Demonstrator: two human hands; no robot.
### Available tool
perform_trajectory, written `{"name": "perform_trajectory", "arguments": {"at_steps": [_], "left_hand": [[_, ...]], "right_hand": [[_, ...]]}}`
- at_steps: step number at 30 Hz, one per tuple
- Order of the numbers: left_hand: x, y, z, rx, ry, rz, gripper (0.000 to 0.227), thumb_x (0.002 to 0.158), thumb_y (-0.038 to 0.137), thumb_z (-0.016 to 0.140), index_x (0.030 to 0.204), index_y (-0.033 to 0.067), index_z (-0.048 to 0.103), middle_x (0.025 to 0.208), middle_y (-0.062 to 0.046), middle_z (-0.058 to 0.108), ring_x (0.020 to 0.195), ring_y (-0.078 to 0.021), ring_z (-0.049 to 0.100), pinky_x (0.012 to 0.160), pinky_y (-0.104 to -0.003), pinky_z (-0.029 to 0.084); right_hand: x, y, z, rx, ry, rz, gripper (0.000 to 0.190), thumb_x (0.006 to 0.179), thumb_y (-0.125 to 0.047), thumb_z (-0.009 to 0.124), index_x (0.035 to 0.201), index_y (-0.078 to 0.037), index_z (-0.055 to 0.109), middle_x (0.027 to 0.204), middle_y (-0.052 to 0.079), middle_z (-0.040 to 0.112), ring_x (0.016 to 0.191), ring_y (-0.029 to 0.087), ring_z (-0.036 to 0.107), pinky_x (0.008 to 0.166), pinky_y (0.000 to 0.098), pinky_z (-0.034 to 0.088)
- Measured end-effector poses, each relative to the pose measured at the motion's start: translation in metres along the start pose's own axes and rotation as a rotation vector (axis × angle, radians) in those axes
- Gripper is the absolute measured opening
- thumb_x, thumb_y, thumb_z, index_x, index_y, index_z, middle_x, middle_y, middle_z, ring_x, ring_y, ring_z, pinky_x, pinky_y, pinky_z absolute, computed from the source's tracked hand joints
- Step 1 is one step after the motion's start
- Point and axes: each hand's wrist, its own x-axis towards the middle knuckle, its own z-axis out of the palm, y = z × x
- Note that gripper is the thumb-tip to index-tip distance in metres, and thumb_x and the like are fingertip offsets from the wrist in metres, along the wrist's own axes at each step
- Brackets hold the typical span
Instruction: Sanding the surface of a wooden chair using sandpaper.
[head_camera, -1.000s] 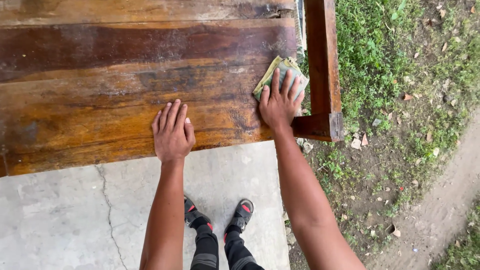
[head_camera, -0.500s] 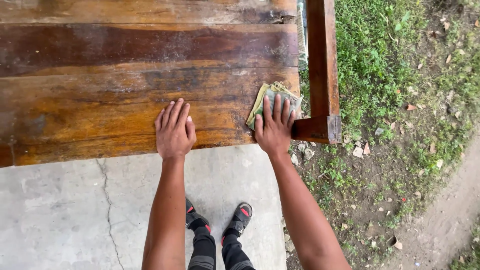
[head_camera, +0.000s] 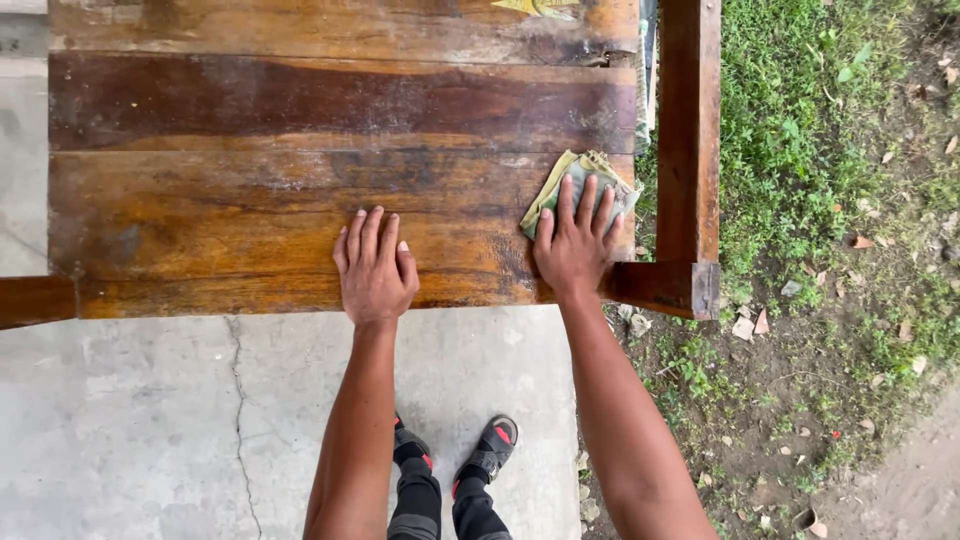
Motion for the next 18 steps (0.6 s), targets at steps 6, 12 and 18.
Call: {"name": "perform_trajectory", "arguments": {"at_steps": [6, 12, 18], "left_hand": [[-0.001, -0.003, 0.004, -0.029, -0.008, -0.019, 0.044, 0.103, 0.027, 0.05, 0.141, 0.0096, 0.064, 0.156, -0.009, 0.052, 0.149, -0.0285, 0.041, 0.125, -0.051, 0.026], [-0.002, -0.003, 0.008, -0.026, -0.021, -0.023, 0.046, 0.103, 0.028, 0.048, 0.142, 0.0103, 0.064, 0.156, -0.009, 0.052, 0.148, -0.0275, 0.041, 0.124, -0.05, 0.026], [-0.003, -0.004, 0.006, -0.026, 0.001, -0.006, 0.045, 0.103, 0.029, 0.049, 0.141, 0.0088, 0.064, 0.155, -0.01, 0.053, 0.146, -0.0279, 0.043, 0.124, -0.05, 0.026]], "right_hand": [[0.017, -0.011, 0.011, 0.019, -0.012, 0.039, 0.065, 0.105, -0.047, 0.034, 0.165, -0.022, 0.028, 0.174, 0.014, 0.014, 0.159, 0.04, 0.003, 0.124, 0.0602, -0.001], [0.015, -0.015, 0.004, -0.014, -0.04, 0.06, 0.066, 0.106, -0.049, 0.03, 0.166, -0.024, 0.025, 0.175, 0.013, 0.013, 0.16, 0.038, 0.002, 0.126, 0.0581, -0.003], [0.015, -0.017, 0.006, -0.032, -0.035, 0.062, 0.066, 0.106, -0.048, 0.03, 0.167, -0.024, 0.024, 0.174, 0.012, 0.013, 0.16, 0.038, 0.003, 0.126, 0.0572, -0.002]]}}
